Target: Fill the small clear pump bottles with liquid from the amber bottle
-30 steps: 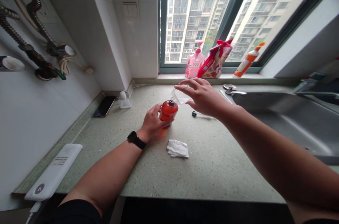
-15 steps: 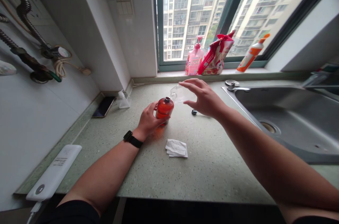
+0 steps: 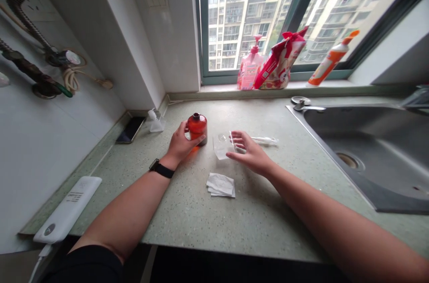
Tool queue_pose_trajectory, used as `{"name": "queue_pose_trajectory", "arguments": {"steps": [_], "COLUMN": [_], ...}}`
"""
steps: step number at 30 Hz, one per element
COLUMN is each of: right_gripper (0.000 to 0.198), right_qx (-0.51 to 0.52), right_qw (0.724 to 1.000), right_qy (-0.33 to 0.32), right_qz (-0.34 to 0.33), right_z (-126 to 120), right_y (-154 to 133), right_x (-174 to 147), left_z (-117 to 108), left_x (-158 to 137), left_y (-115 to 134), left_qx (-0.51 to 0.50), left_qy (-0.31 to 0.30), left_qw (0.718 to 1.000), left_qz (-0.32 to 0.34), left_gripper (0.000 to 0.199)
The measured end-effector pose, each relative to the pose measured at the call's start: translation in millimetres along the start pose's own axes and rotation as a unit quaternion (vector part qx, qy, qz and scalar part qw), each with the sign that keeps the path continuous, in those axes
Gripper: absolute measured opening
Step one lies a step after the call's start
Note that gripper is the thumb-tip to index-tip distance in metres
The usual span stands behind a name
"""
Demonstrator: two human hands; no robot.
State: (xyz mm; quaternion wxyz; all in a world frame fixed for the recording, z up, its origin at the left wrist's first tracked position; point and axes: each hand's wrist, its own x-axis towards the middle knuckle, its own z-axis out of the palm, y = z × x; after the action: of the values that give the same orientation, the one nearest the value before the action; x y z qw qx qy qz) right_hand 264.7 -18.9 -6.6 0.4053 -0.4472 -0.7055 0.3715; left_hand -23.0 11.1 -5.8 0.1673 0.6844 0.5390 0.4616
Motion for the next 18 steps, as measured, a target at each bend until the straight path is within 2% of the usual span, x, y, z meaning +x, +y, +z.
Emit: {"name": "queue_pose_trajectory", "arguments": {"steps": [4, 6, 7, 9, 11, 13, 16, 18], "right_gripper": [0.063, 0.063, 0.063, 0.064, 0.064, 0.066, 0.081, 0.086], "right_qx": [-0.015, -0.036, -0.050, -0.080, -0.103, -0.111, -0.101, -0.085], "right_qw": [0.999, 0.999, 0.998, 0.996, 0.993, 0.992, 0.992, 0.994], "right_qy": [-0.035, -0.038, -0.039, -0.043, -0.047, -0.055, -0.069, -0.067], "right_qz": [-0.013, -0.013, -0.014, -0.014, -0.011, -0.010, -0.021, -0.025], "right_z": [3, 4, 4, 6, 7, 7, 6, 2], "right_y": [3, 3, 4, 4, 4, 4, 3, 2], "right_x": [-5, -6, -6, -8, -9, -10, -10, -8], "left_z": [-4, -8, -11, -16, -20, -20, -15, -12], "left_x": [-1, -1, -1, -2, -5, -9, -17, -19], "left_y": [-1, 2, 5, 13, 23, 34, 46, 49], "left_qx": [0.014, 0.043, 0.056, 0.071, 0.072, 0.071, 0.056, 0.041], "left_qy": [-0.003, 0.033, 0.065, 0.137, 0.163, 0.122, 0.019, -0.005], "left_qw": [1.000, 0.997, 0.993, 0.980, 0.969, 0.967, 0.971, 0.972], "left_qz": [0.019, 0.053, 0.075, 0.123, 0.173, 0.211, 0.231, 0.233], "left_gripper": [0.078, 0.078, 0.072, 0.048, 0.024, 0.021, 0.020, 0.020]}}
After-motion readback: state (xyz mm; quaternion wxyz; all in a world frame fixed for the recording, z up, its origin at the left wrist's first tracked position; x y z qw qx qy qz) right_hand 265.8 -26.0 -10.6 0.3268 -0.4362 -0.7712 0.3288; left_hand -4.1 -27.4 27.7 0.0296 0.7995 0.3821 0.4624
